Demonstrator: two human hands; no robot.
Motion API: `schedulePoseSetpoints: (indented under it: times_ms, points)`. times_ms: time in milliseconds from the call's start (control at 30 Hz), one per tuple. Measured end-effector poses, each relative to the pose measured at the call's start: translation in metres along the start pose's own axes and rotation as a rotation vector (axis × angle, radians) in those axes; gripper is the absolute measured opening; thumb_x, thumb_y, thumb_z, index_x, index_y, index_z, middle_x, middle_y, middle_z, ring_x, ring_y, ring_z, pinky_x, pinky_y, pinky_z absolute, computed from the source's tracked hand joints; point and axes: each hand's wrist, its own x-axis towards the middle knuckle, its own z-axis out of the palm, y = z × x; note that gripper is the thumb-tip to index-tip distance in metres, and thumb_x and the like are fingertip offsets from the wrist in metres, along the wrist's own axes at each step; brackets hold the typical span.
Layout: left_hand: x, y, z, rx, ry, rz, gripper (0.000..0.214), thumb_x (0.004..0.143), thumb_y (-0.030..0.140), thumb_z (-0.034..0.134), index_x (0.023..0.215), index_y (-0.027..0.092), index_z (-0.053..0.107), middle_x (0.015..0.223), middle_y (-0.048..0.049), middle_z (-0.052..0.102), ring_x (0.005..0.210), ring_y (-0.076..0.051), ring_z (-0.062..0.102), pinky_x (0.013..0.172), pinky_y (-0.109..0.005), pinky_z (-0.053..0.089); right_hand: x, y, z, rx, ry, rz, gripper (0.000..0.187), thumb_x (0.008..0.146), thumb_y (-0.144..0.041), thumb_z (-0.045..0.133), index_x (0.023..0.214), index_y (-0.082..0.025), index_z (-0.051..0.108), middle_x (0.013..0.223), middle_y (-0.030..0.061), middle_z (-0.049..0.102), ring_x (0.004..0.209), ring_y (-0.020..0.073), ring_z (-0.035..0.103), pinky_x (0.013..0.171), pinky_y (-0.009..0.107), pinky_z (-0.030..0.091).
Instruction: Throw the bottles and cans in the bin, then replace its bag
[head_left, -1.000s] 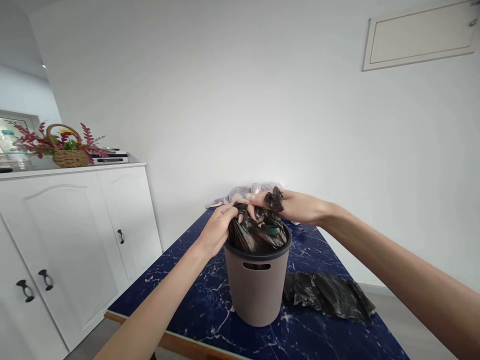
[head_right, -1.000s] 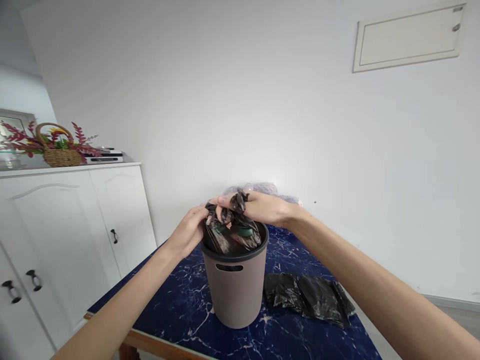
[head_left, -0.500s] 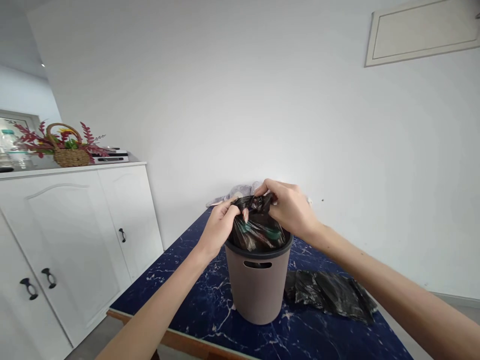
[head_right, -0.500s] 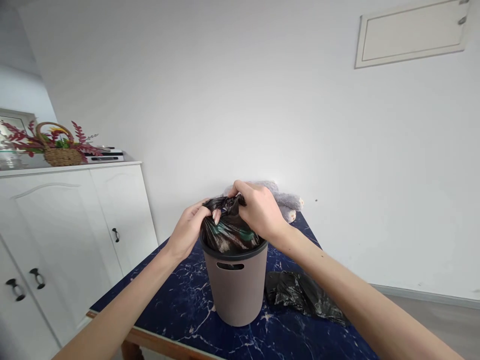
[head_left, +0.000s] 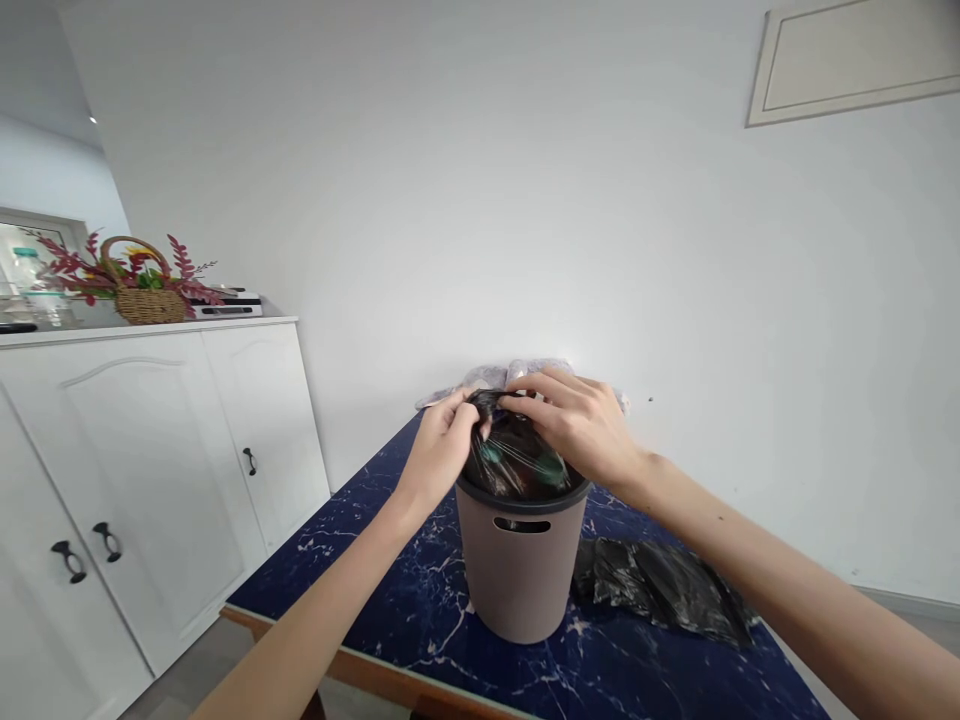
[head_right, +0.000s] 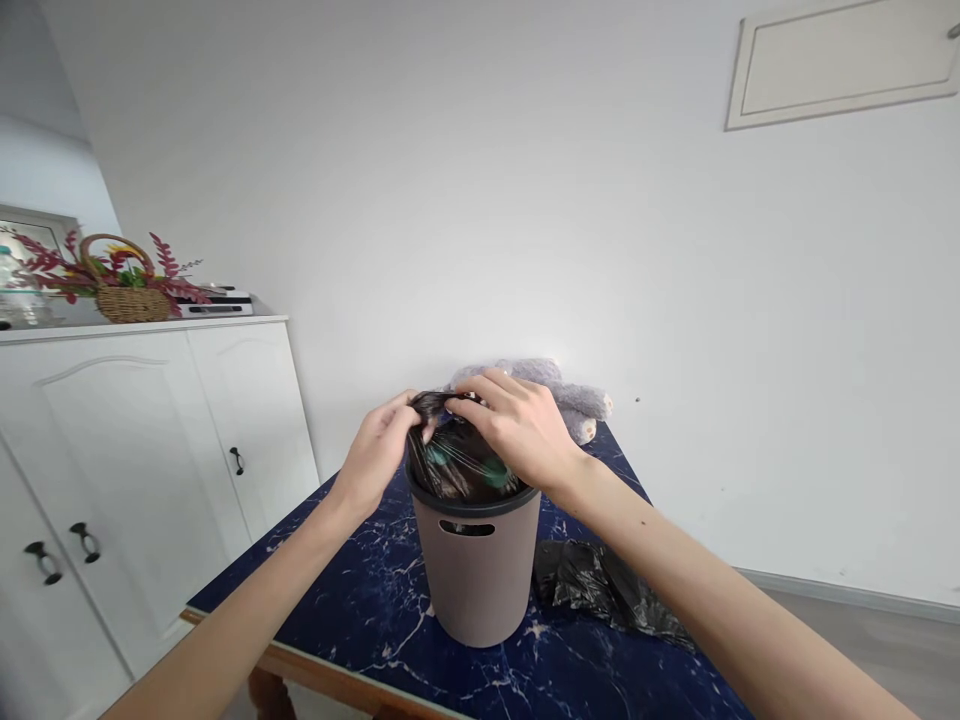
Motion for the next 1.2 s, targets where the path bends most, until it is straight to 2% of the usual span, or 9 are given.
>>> schedulePoseSetpoints:
  times_ms: [67, 167, 300, 400, 533, 633, 800, 967, 1200]
  points:
    - [-0.006, 0.001, 0.003, 0.022, -0.052, 0.017, 0.031, 0.099, 0.032, 0.051, 0.07, 0.023, 0.06, 0.071, -0.0008, 0.058, 0.07, -0.02, 0.052, 0.071, -0.031, 0.039, 0.001, -0.003, 0.002, -0.027, 0.008, 0.06, 0.044, 0.1, -0.002, 0.043, 0.115, -0.024, 0.078, 0.124, 0.0074, 0.078, 0.108, 0.0254, 0.07, 0.069, 0.036, 0.053]
    - [-0.01, -0.004, 0.005, -0.101, -0.117, -0.005, 0.048, 0.105, 0.056, 0.048, 0.082, 0.022, 0.073, 0.079, -0.0056, 0.07, 0.082, -0.026, 0.063, 0.083, -0.035, 0.046, 0.0, -0.008, 0.004, -0.046, 0.05, 0.084, 0.038, 0.102, -0.006, 0.044, 0.11, -0.023, 0.078, 0.125, 0.0083, 0.076, 0.109, 0.026, 0.068, 0.069, 0.036, 0.052]
    - [0.0, -0.015, 0.001, -0.202, -0.011, -0.148, 0.066, 0.098, 0.079, 0.045, 0.111, 0.022, 0.077, 0.096, -0.0081, 0.077, 0.1, -0.029, 0.068, 0.09, -0.037, 0.05, -0.004, -0.01, 0.005, -0.047, 0.092, 0.038, 0.043, 0.102, -0.003, 0.041, 0.113, -0.023, 0.077, 0.127, 0.008, 0.075, 0.109, 0.0249, 0.067, 0.072, 0.035, 0.052]
    - [0.011, -0.017, -0.001, -0.179, 0.01, -0.214, 0.06, 0.091, 0.078, 0.061, 0.104, 0.022, 0.078, 0.101, -0.0085, 0.077, 0.105, -0.028, 0.067, 0.088, -0.035, 0.049, -0.004, -0.011, 0.006, -0.038, 0.127, -0.017, 0.043, 0.103, -0.003, 0.041, 0.113, -0.023, 0.077, 0.124, 0.0081, 0.076, 0.106, 0.0246, 0.067, 0.075, 0.036, 0.053]
    - [0.017, -0.013, 0.0, -0.257, -0.08, -0.297, 0.055, 0.08, 0.072, 0.079, 0.084, 0.018, 0.077, 0.086, -0.0078, 0.074, 0.087, -0.024, 0.066, 0.072, -0.031, 0.045, -0.003, -0.013, 0.008, -0.045, 0.116, 0.005, 0.041, 0.104, -0.005, 0.042, 0.111, -0.026, 0.077, 0.125, 0.007, 0.075, 0.104, 0.0241, 0.066, 0.076, 0.036, 0.053]
    - [0.015, -0.013, 0.002, -0.334, -0.047, -0.326, 0.048, 0.078, 0.066, 0.084, 0.084, 0.018, 0.079, 0.087, -0.0067, 0.075, 0.087, -0.023, 0.066, 0.07, -0.03, 0.044, -0.003, -0.013, 0.008, -0.037, 0.085, 0.027, 0.041, 0.104, -0.005, 0.042, 0.107, -0.026, 0.076, 0.13, 0.0078, 0.072, 0.103, 0.0246, 0.065, 0.074, 0.036, 0.052]
    - [0.011, -0.017, 0.0, -0.405, -0.002, -0.345, 0.038, 0.081, 0.057, 0.085, 0.096, 0.021, 0.084, 0.097, -0.0073, 0.08, 0.103, -0.027, 0.069, 0.081, -0.032, 0.049, -0.009, -0.012, 0.006, 0.029, 0.035, -0.005, 0.04, 0.103, -0.005, 0.044, 0.112, -0.028, 0.075, 0.14, 0.0067, 0.068, 0.109, 0.0253, 0.067, 0.082, 0.04, 0.051]
    - [0.013, -0.026, -0.004, -0.362, 0.025, -0.368, 0.04, 0.081, 0.056, 0.085, 0.097, 0.019, 0.083, 0.097, -0.0087, 0.08, 0.1, -0.027, 0.071, 0.082, -0.033, 0.051, -0.009, -0.011, 0.003, 0.057, -0.009, 0.002, 0.053, 0.095, 0.003, 0.045, 0.12, -0.031, 0.075, 0.142, 0.0045, 0.069, 0.109, 0.0253, 0.068, 0.083, 0.041, 0.053]
    - [0.02, -0.053, -0.016, -0.155, 0.14, -0.214, 0.05, 0.084, 0.065, 0.078, 0.104, 0.019, 0.08, 0.112, -0.0096, 0.079, 0.114, -0.028, 0.067, 0.099, -0.036, 0.048, -0.017, -0.003, 0.002, 0.127, -0.04, -0.085, 0.05, 0.091, 0.004, 0.047, 0.114, -0.028, 0.078, 0.134, 0.006, 0.073, 0.11, 0.0268, 0.069, 0.09, 0.047, 0.054]
